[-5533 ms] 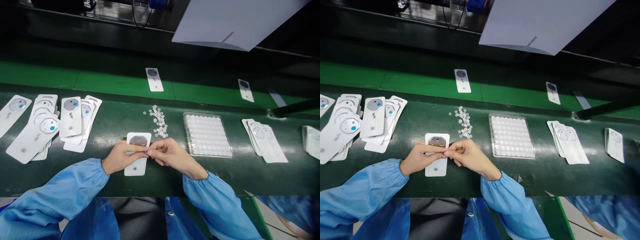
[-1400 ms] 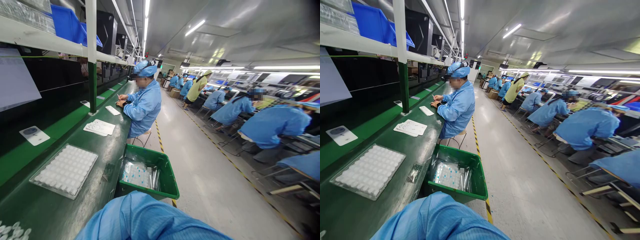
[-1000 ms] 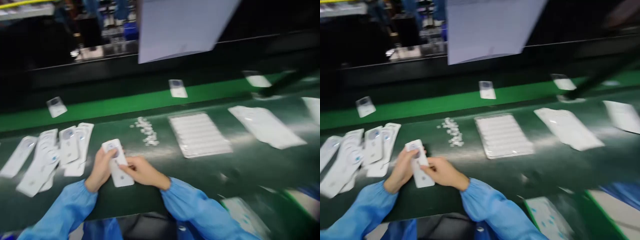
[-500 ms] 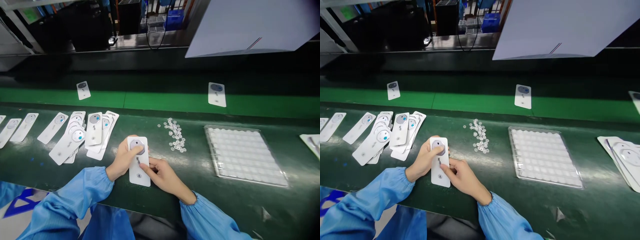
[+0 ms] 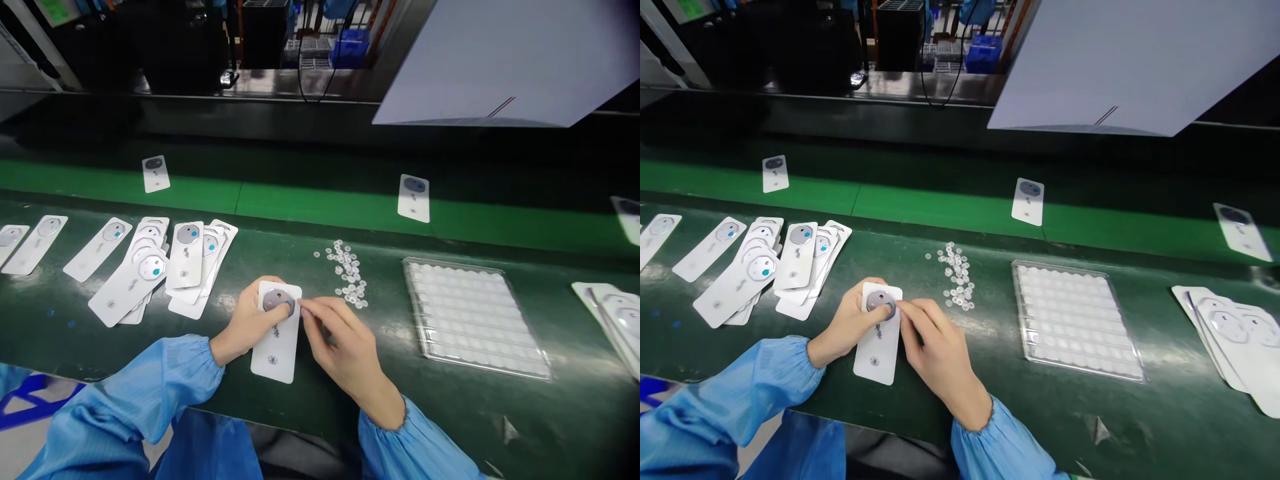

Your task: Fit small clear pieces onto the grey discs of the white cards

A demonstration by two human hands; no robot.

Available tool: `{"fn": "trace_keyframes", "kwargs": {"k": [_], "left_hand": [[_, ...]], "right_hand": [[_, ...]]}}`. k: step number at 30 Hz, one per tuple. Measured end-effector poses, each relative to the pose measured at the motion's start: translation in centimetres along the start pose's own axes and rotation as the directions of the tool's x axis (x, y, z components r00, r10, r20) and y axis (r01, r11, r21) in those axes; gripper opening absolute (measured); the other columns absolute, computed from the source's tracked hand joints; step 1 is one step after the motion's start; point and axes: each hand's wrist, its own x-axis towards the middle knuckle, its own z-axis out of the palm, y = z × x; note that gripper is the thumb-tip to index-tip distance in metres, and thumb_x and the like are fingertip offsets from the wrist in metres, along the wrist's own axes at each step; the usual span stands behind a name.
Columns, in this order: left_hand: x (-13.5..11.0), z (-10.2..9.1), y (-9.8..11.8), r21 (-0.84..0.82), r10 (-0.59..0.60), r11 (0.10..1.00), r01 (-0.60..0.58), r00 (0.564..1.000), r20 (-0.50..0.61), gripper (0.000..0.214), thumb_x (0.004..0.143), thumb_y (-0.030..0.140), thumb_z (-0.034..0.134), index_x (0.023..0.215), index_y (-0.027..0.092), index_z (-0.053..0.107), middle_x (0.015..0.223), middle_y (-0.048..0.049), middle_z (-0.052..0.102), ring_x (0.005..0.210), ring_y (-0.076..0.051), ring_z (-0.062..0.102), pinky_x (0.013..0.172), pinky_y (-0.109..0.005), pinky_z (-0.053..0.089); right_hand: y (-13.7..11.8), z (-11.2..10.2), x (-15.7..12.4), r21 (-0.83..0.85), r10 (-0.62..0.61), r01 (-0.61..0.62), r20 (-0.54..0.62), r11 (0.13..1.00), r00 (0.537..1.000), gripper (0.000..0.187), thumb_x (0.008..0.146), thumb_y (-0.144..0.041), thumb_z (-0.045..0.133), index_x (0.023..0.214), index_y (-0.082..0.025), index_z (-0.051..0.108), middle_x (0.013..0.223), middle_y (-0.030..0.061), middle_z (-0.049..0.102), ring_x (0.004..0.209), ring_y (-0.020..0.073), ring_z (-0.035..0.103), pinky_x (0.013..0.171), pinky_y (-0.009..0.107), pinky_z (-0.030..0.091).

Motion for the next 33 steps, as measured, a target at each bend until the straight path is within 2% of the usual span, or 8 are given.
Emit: {"fn": "trace_keyframes", "kwargs": {"k": [6,12,16,19,22,26,30,33], "left_hand": [[-0.3,-0.4,-0.6,0.126,0.095,0.987,-0.103,0.993,0.073,0.036,0.076,0.023,0.078,0.109,0.017,0.064,0.085,-0.0008,0.064,0.071,-0.014,0.057,0.062,-0.022,0.047],[-0.3,-0.9,-1.2,0.171,0.120,0.975,-0.139,0.986,0.119,0.045,0.080,0.024,0.076,0.124,0.017,0.064,0.093,-0.0035,0.068,0.077,-0.016,0.061,0.067,-0.024,0.050],[-0.3,-0.8,-1.4,0.167,0.106,0.978,-0.125,0.987,0.119,0.049,0.080,0.023,0.076,0.127,0.016,0.064,0.092,-0.0036,0.068,0.074,-0.015,0.060,0.065,-0.023,0.050],[-0.3,-0.8,-1.2,0.125,0.059,0.989,-0.075,0.990,0.125,0.054,0.081,0.025,0.076,0.133,0.016,0.062,0.089,-0.0034,0.068,0.071,-0.015,0.061,0.064,-0.023,0.049],[-0.2,-0.8,-1.0,0.061,0.009,0.998,-0.017,0.992,0.123,0.062,0.079,0.026,0.079,0.137,0.015,0.059,0.089,-0.0039,0.070,0.072,-0.015,0.062,0.065,-0.024,0.050],[-0.2,-0.9,-0.7,0.003,-0.038,0.999,0.038,0.994,0.105,0.070,0.078,0.026,0.081,0.142,0.014,0.057,0.095,-0.0056,0.072,0.076,-0.016,0.065,0.067,-0.024,0.052],[-0.1,-1.1,-0.3,-0.025,-0.098,0.995,0.100,0.992,0.083,0.073,0.077,0.027,0.083,0.144,0.014,0.057,0.094,-0.0060,0.073,0.076,-0.017,0.067,0.065,-0.024,0.053],[0.0,-1.4,-0.1,-0.027,-0.124,0.991,0.127,0.987,0.104,0.075,0.078,0.029,0.083,0.146,0.015,0.055,0.096,-0.0073,0.074,0.077,-0.019,0.069,0.064,-0.024,0.054]], "right_hand": [[0.5,0.7,0.1,-0.251,-0.091,0.112,0.091,0.962,0.992,0.025,0.107,-0.021,0.049,0.116,-0.022,0.073,0.096,0.0063,0.073,0.071,0.0142,0.068,0.056,0.026,0.051],[0.8,0.9,0.1,-0.347,-0.137,0.146,0.051,0.926,0.989,0.013,0.104,-0.018,0.057,0.103,-0.019,0.070,0.093,0.0034,0.075,0.074,0.0148,0.070,0.061,0.026,0.048],[0.8,1.3,-0.1,-0.355,-0.079,0.105,0.088,0.929,0.993,0.015,0.106,-0.021,0.052,0.102,-0.018,0.067,0.095,0.0048,0.073,0.069,0.0144,0.067,0.057,0.027,0.045],[0.9,1.4,-0.3,-0.261,0.022,0.010,0.118,0.965,0.993,0.018,0.107,-0.024,0.047,0.103,-0.020,0.065,0.098,0.0063,0.070,0.072,0.0153,0.066,0.055,0.027,0.045],[0.7,1.4,-0.1,-0.022,0.156,-0.155,0.133,0.988,0.979,0.020,0.107,-0.029,0.046,0.099,-0.021,0.063,0.096,0.0069,0.067,0.077,0.0175,0.065,0.060,0.027,0.049],[0.1,1.0,0.9,0.259,0.320,-0.341,0.121,0.904,0.940,0.021,0.104,-0.036,0.053,0.091,-0.022,0.064,0.090,0.0071,0.062,0.072,0.0191,0.061,0.058,0.030,0.049],[0.2,-3.2,-0.3,0.318,0.442,-0.447,0.093,0.836,0.892,0.024,0.100,-0.044,0.058,0.087,-0.024,0.065,0.079,0.0068,0.060,0.064,0.0206,0.057,0.054,0.035,0.048],[1.9,-10.1,-5.8,0.334,0.665,-0.613,-0.056,0.716,0.745,0.029,0.089,-0.053,0.072,0.076,-0.027,0.067,0.065,0.0044,0.051,0.059,0.0210,0.051,0.050,0.036,0.043]]}}
